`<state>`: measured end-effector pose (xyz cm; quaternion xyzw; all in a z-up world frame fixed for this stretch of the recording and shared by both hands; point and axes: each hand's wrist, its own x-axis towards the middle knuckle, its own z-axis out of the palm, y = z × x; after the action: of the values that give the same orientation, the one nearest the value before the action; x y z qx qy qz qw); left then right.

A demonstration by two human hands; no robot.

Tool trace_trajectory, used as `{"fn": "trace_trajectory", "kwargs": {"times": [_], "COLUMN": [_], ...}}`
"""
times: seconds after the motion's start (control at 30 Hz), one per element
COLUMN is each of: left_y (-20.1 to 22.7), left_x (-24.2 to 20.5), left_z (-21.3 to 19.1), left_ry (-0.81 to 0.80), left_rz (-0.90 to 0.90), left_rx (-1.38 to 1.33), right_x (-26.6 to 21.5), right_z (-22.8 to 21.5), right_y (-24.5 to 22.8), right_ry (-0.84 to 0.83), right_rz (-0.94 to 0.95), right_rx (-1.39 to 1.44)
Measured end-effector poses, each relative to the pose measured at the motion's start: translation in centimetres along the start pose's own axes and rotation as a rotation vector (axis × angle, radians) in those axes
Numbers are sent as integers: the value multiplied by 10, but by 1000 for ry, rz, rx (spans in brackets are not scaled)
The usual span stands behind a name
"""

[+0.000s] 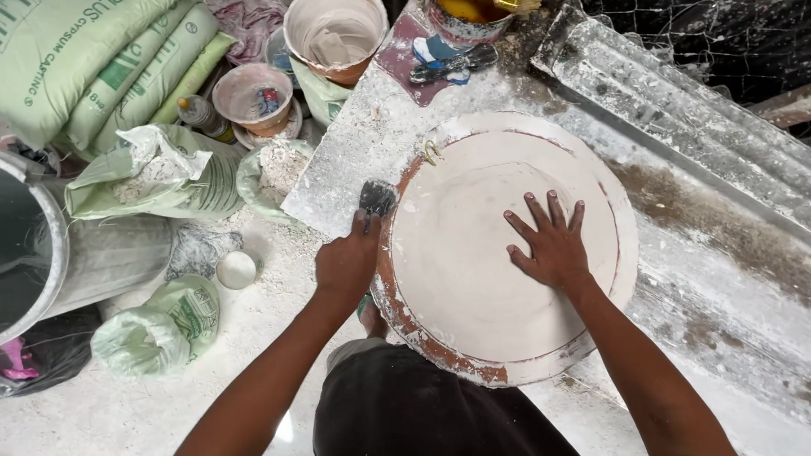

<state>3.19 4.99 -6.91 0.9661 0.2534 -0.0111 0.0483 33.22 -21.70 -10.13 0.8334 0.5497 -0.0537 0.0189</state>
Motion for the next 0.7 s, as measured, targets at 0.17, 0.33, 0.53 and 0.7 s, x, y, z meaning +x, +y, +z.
{"fn": "trace_trajectory", "kwargs": {"times": [0.17, 0.33, 0.53, 0.7], "left_y": [28, 14, -9, -2], "left_x": [-73, -12, 23, -20], "left_z": [-50, -21, -9, -51], "left_ry": [-257, -217, 66, -196], "left_rz": [-137, -200, 60, 38], "left_rx": [-63, -165, 30, 3], "right_x": [2, 5, 3, 15], "right_z": [-4, -6, -5, -20], "right_y": [-1, 0, 2, -1], "right_ry": [-52, -59, -53, -123], "right_rz": [16, 4, 4, -28], "right_rx": [-35, -78, -51, -97]}}
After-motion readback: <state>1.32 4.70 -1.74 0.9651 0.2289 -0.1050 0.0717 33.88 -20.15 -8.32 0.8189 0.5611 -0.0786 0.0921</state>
